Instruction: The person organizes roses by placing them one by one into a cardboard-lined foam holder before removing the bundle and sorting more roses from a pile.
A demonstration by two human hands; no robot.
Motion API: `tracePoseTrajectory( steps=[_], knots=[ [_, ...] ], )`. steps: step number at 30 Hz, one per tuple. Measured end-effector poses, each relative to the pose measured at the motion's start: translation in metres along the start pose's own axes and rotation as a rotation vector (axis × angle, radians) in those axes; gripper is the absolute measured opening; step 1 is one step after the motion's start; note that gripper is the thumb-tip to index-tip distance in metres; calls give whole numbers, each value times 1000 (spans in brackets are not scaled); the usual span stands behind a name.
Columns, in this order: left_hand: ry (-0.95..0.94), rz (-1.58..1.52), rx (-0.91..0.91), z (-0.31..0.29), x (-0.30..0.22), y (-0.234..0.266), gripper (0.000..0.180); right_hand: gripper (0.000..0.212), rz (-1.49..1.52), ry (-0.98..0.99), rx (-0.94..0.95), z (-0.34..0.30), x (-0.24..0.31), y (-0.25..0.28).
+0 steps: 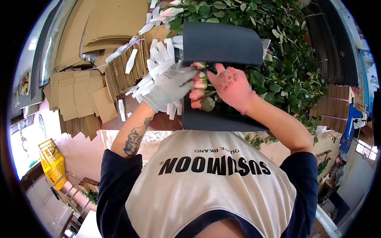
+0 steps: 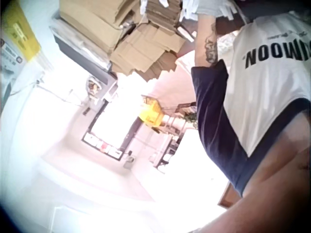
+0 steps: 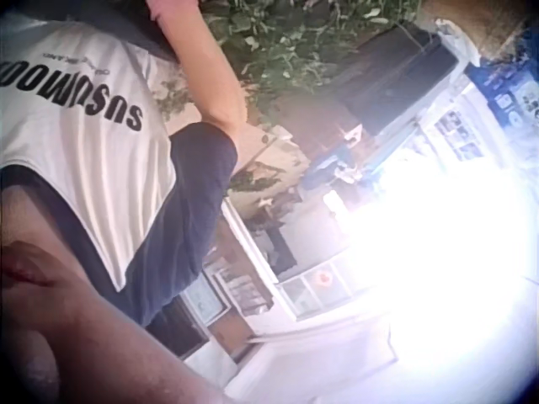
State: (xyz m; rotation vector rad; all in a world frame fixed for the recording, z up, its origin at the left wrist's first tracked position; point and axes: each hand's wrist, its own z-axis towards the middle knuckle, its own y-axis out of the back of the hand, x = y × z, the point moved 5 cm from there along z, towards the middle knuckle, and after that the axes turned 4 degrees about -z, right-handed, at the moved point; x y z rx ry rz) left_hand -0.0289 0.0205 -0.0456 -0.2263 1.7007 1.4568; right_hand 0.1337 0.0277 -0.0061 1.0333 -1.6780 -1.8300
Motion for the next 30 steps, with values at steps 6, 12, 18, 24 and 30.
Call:
tracePoseTrajectory(
  steps=[6, 12, 18, 24, 30],
  knots=[
    [-6, -74, 33, -16, -5, 15, 27, 10, 204, 25, 4, 4, -3, -8],
    [-116, -60, 136, -29, -14, -17, 29, 23, 272, 24, 228, 1, 0, -40],
    [107, 8, 387, -23, -16, -22, 35, 22, 223, 66, 229, 6, 7, -50],
    [96, 32, 393, -23, -13, -23, 31, 9, 247, 80, -19, 3, 9, -49],
    [3, -159, 163, -9, 5, -17, 29, 11, 306, 99, -37, -9, 10, -23]
  ],
)
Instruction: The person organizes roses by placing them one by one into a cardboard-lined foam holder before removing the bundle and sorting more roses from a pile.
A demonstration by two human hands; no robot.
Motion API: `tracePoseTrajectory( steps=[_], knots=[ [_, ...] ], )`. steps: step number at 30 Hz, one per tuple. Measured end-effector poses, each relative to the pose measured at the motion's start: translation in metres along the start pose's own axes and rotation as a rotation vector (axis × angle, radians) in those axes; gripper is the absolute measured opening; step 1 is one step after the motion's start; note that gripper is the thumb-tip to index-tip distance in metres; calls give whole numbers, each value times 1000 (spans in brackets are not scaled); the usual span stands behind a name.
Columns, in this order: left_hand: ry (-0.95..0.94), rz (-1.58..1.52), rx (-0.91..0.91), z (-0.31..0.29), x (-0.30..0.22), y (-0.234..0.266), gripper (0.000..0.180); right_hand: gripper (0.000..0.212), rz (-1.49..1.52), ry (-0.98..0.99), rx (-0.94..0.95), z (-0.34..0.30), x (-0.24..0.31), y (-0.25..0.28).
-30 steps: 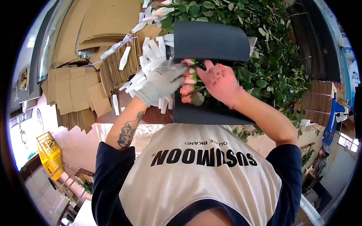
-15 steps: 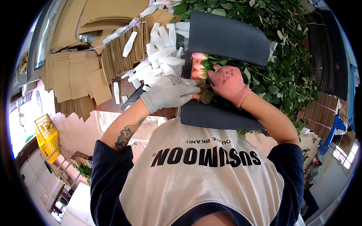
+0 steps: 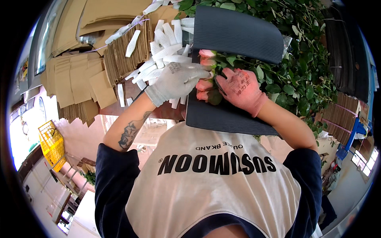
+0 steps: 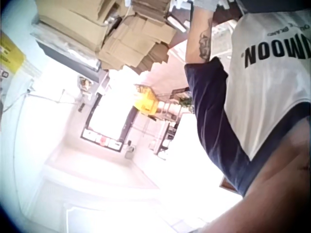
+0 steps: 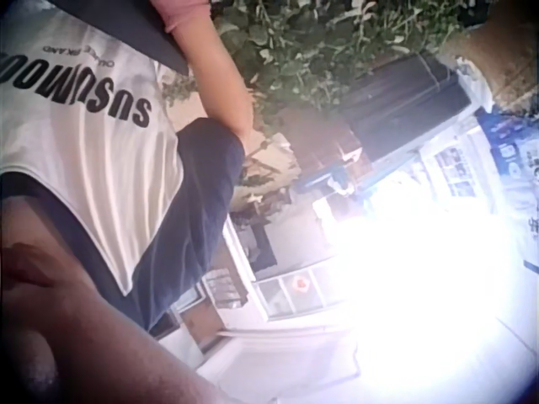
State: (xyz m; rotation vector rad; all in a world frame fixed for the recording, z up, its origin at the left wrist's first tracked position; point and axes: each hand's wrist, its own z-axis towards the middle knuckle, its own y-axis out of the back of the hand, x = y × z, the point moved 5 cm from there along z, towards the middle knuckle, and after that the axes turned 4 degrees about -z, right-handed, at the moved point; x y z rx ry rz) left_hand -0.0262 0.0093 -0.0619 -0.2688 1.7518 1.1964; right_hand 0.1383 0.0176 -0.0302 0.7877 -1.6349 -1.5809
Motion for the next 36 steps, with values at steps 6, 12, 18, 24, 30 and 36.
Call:
tracePoseTrajectory(
  steps=[6, 12, 18, 24, 30, 36],
  knots=[
    [93, 11, 99, 5, 12, -17, 31, 11, 93, -12, 204, -1, -1, -22],
    [33, 100, 103, 4, 4, -15, 32, 12, 119, 9, 195, -3, 2, -26],
    [-57, 60, 79, 6, 8, -18, 30, 19, 47, 49, 171, -12, 6, -14],
    [-74, 169, 103, 9, 8, -18, 31, 24, 174, 17, 419, -8, 1, -21],
    [97, 197, 124, 15, 2, -21, 29, 26, 221, 53, 374, -9, 6, -28],
    [76, 147, 99, 14, 6, -23, 26, 31, 243, -8, 402, 1, 9, -28]
  ],
)
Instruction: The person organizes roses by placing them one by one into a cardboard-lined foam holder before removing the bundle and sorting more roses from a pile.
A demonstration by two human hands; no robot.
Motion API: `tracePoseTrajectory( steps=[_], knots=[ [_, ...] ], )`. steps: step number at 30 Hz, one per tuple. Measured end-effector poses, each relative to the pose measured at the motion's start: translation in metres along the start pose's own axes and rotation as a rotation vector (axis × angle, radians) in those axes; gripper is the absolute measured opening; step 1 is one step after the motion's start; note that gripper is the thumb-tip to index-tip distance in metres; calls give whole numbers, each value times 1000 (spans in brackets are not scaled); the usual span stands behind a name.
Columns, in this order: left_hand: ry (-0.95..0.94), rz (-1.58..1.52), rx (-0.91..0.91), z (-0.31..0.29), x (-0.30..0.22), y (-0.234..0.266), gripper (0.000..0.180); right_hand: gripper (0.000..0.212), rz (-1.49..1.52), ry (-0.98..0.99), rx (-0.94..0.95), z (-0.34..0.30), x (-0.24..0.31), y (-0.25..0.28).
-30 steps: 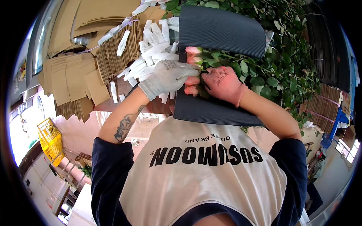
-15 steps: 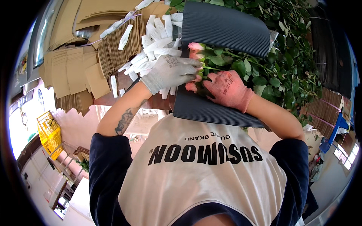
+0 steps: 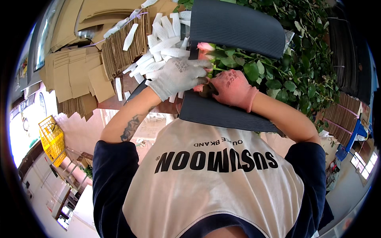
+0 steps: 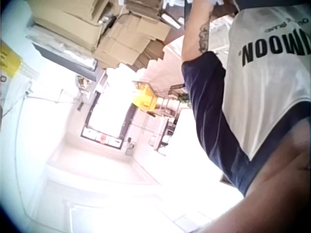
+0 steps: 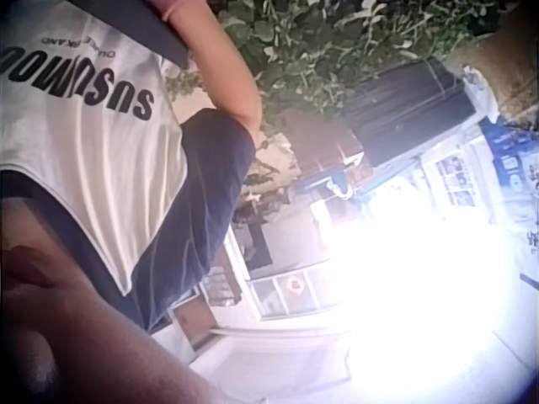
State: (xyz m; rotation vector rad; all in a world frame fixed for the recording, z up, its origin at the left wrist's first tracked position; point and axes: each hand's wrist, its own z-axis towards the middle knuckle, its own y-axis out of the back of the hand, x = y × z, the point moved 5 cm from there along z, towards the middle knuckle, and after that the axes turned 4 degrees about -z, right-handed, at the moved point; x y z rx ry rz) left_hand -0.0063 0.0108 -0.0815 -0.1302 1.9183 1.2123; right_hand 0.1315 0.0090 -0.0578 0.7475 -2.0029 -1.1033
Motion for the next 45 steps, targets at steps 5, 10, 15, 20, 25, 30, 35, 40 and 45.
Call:
tracePoseTrajectory(
  steps=[5, 10, 15, 20, 25, 30, 35, 40, 45],
  knots=[
    [-124, 34, -275, -33, -36, 20, 30, 31, 78, 86, -19, -9, -5, -5],
    [-163, -202, 47, -44, -29, 15, 25, 32, -86, 124, -26, -22, 8, 27],
    [-152, -104, 18, -46, -29, 16, 28, 27, -336, 16, -405, -15, -8, 47],
    [-156, 21, -197, -46, -25, 13, 30, 27, -281, 3, -334, -5, -16, 28],
    [-34, 91, -127, -34, -29, 19, 33, 22, -349, -118, -458, -4, -16, 44],
    [129, 144, 22, -27, -30, 10, 49, 16, -344, -174, -321, 16, -36, 23],
    [60, 148, -134, -30, -22, 2, 48, 15, -330, -145, -303, 17, -38, 20],
    [90, 112, 32, -25, -27, 8, 54, 23, -377, -184, -237, 23, -37, 16],
    [16, 147, -100, -20, -36, 21, 44, 28, -350, -152, -309, 18, -36, 30]
  ],
)
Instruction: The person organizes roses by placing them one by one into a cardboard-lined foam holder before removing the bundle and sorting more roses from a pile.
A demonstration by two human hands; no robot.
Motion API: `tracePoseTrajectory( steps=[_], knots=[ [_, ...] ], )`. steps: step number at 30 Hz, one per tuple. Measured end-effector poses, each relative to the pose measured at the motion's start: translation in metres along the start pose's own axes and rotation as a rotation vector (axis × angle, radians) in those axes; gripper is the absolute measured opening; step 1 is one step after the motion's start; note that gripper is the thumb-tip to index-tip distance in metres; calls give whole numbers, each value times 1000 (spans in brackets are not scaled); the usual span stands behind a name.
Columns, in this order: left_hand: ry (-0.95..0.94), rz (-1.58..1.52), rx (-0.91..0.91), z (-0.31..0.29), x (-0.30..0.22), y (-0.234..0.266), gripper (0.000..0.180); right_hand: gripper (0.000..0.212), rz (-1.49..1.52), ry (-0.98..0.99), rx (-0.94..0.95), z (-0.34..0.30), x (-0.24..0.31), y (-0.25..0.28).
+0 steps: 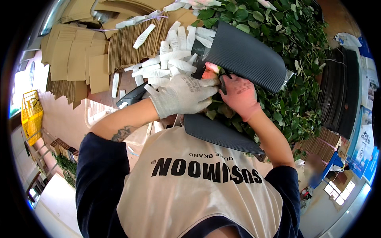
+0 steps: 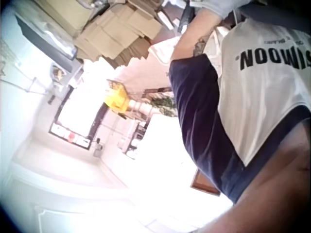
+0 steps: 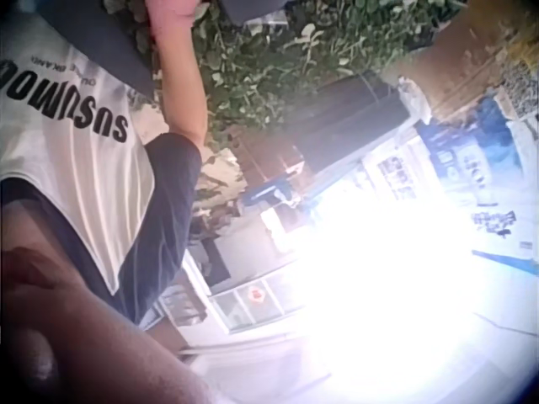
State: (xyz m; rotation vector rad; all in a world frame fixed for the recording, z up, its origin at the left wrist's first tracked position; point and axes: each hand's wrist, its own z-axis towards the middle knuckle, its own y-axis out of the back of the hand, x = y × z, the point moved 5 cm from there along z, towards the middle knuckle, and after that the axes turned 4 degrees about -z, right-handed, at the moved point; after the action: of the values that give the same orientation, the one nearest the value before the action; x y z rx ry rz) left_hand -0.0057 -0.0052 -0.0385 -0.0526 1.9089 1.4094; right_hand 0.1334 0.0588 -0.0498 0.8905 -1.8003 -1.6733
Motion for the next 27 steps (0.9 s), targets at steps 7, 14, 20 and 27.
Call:
tracePoseTrajectory(
  steps=[7, 14, 20, 27],
  knots=[
    [34, 93, 13, 10, -2, -10, 41, 32, -144, -58, -233, -4, -9, -3],
    [66, -38, 47, 7, 11, -11, 38, 21, -100, -94, -323, -7, -10, -11],
    [-66, -86, 2, 28, 23, -3, 35, 32, -111, -107, -201, -5, -12, -12],
    [-133, 97, -55, 38, 36, 4, 38, 30, 254, -204, -634, -42, -27, 99]
  ],
)
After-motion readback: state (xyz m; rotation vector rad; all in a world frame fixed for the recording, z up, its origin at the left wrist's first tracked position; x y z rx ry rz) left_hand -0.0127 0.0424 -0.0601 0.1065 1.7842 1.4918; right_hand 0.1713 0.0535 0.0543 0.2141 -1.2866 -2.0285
